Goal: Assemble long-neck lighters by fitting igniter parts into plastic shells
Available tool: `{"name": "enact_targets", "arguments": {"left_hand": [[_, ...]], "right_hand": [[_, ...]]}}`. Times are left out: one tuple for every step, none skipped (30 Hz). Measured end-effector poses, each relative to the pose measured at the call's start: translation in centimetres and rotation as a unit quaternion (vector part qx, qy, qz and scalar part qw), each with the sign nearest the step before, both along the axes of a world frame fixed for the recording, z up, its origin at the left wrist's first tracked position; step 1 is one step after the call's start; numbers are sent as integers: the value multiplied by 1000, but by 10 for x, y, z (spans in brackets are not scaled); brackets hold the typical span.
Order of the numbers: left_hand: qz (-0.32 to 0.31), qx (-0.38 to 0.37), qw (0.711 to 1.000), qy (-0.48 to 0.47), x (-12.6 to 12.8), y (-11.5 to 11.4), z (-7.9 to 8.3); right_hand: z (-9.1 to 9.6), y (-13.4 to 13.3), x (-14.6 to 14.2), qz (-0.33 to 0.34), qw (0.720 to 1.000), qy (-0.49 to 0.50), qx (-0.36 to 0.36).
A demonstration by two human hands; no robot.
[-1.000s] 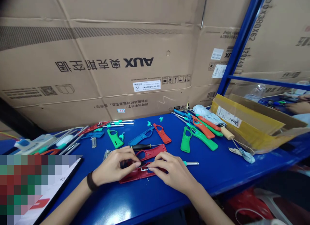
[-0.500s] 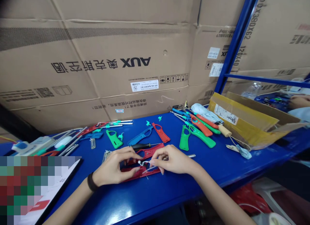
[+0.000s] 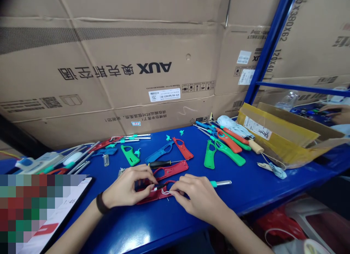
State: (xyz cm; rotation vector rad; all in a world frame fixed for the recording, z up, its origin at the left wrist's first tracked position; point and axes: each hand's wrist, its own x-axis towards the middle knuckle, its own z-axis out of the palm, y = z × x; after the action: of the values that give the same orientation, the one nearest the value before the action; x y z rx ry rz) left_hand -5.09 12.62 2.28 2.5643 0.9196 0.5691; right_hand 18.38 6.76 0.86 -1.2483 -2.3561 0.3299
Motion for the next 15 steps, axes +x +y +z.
{"name": "enact_targets", "arguments": {"left_hand": [[2, -2, 1000, 2, 0, 1, 0], [4, -4, 1000, 5, -1, 1, -1], [6, -5, 1000, 7, -1, 2, -2], [8, -5, 1000, 9, -2, 2, -2], [10, -4, 1000, 9, -2, 2, -3], [10, -4, 1000, 8, -3, 3, -3], [11, -5, 1000, 7, -3, 3, -4], [11, -6, 1000, 7, -3, 3, -4], [10, -9, 1000, 7, -3, 3, -3], [8, -13, 1000, 10, -3, 3, -3], [4, -19, 1000, 13, -3, 3, -3], [-1, -25, 1000, 16, -3, 3, -3], [-5, -32, 999, 16, -2, 3, -3], [-7, -39, 999, 14, -2, 4, -3], [-7, -45, 999, 8, -2, 4, -3]], "right_hand": [[-1, -1, -1, -12, 1000, 0, 0], [-2, -1, -1, -23, 1000, 0, -2], [-2, -1, -3, -33, 999, -2, -5], [-1, -2, -4, -42, 999, -4, -8], [0, -2, -5, -49, 999, -6, -12], [1, -2, -6, -53, 998, -8, -17], [2, -1, -7, -53, 998, -9, -23], [3, -1, -8, -52, 998, -9, -30], [3, -1, -8, -48, 998, -8, -36], [3, -1, -9, -46, 998, -6, -41], [2, 0, -9, -44, 998, -4, -44], [2, 0, -9, -46, 998, -2, -45], [2, 0, -10, -48, 998, 0, -43], [1, 0, -11, -52, 998, 2, -41], [1, 0, -11, -54, 998, 3, -38]]}}
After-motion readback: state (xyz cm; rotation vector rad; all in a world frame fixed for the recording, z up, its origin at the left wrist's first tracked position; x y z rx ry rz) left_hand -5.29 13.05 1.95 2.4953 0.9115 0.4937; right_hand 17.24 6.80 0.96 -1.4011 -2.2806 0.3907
